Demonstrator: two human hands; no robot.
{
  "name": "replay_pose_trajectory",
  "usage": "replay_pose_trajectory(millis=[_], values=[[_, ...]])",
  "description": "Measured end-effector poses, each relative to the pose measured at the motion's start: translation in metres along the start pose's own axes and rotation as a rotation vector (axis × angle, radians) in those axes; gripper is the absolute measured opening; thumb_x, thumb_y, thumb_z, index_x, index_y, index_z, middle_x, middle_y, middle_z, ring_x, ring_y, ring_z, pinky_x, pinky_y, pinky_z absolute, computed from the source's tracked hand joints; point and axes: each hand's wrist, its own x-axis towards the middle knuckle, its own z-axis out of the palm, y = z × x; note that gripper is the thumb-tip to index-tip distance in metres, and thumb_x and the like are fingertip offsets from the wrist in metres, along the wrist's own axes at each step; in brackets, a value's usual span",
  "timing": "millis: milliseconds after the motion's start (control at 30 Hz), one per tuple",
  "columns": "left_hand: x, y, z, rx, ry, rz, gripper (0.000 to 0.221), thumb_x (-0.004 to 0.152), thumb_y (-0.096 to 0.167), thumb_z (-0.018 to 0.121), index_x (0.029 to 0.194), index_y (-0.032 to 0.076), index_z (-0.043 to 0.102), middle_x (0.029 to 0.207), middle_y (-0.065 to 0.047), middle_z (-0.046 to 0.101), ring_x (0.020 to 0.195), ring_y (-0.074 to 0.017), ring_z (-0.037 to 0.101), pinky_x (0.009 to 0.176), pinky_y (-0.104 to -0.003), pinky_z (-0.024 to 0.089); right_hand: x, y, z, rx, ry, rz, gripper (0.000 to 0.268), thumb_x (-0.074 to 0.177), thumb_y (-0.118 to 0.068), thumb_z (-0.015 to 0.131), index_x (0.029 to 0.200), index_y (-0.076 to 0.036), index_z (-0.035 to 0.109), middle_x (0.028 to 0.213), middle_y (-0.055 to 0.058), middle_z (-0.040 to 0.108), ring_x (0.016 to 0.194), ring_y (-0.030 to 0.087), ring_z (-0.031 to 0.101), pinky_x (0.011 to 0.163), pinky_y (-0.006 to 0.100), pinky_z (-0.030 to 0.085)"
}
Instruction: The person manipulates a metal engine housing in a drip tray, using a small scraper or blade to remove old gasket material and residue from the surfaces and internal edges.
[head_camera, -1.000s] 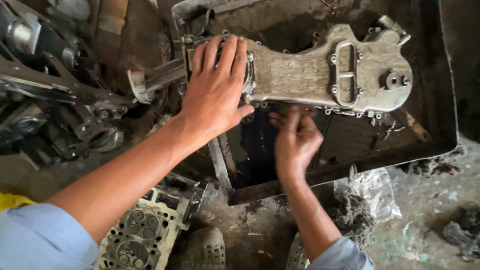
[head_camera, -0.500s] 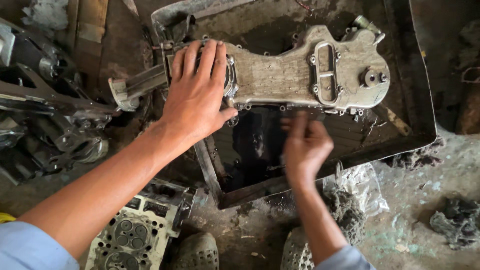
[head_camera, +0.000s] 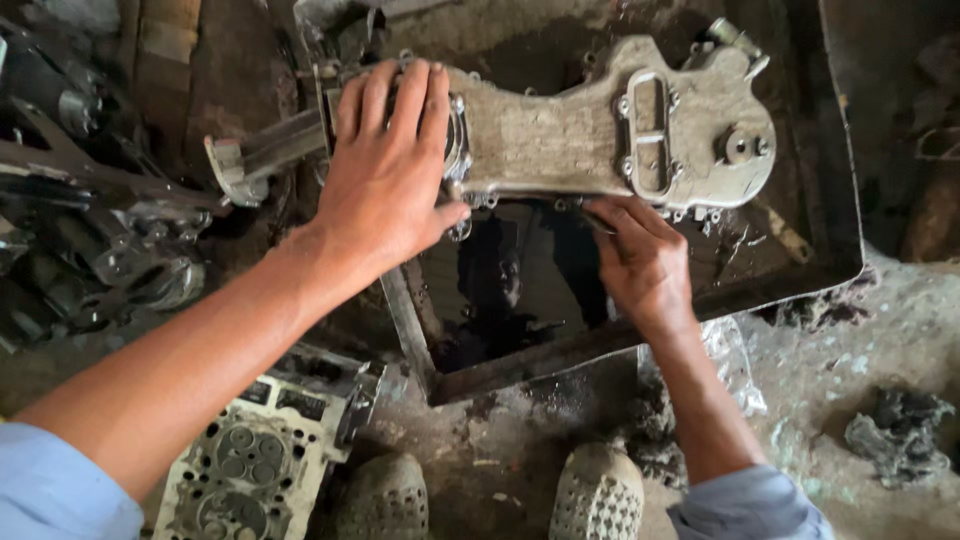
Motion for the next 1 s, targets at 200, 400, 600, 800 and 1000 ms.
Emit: replay_pose_trajectory(millis=[200,400,600,800,1000], values=[[0.0,-0.004,0.002,0.008,-0.011,0.008,0.119,0.066,0.046,0.094,0.148,-0.017,0.035,0.148,-0.033,0.036,0.14,-0.0482,0.031,0.118,-0.06,0.023,0.001,0.007,0.0,-0.048,-0.015,-0.029,0.029,0.089,0.007,0.072,0.116,-0.004,0.074,0.111,0.012,0.074,0.092,0.027,0.075,0.079,0.034,0.061],[0.002,-0.003,-0.005,-0.005,-0.001,0.001,0.12,0.064,0.045,0.095,0.148,-0.016,0.035,0.149,-0.031,0.037,0.14,-0.0466,0.032,0.119,-0.059,0.024,0.011,0.012,-0.009,-0.044,-0.081,-0.125,0.026,0.089,0.0,0.078,0.114,-0.006,0.074,0.108,0.01,0.073,0.094,0.027,0.075,0.081,0.036,0.061],[0.004,-0.003,-0.003,0.001,0.021,0.018,0.119,0.065,0.044,0.095,0.149,-0.016,0.036,0.15,-0.03,0.038,0.14,-0.0463,0.033,0.118,-0.057,0.025,0.01,0.003,-0.002,-0.055,-0.025,-0.103,0.029,0.087,0.005,0.075,0.115,-0.004,0.075,0.107,0.012,0.072,0.092,0.03,0.074,0.078,0.036,0.06],[-0.003,-0.003,-0.004,-0.014,-0.004,0.007,0.119,0.065,0.045,0.095,0.148,-0.016,0.036,0.15,-0.03,0.038,0.14,-0.0464,0.033,0.118,-0.058,0.024,0.006,-0.005,0.003,-0.026,0.019,-0.047,0.023,0.092,0.005,0.074,0.114,-0.002,0.074,0.108,0.013,0.072,0.091,0.029,0.074,0.077,0.036,0.06],[0.004,-0.005,-0.003,-0.004,0.017,0.032,0.12,0.065,0.046,0.094,0.149,-0.017,0.036,0.15,-0.031,0.038,0.141,-0.0465,0.033,0.118,-0.058,0.025,-0.01,0.002,-0.013,-0.01,0.036,0.158,0.016,0.092,-0.003,0.076,0.107,-0.003,0.077,0.102,0.012,0.075,0.074,0.021,0.072,0.06,0.032,0.058]])
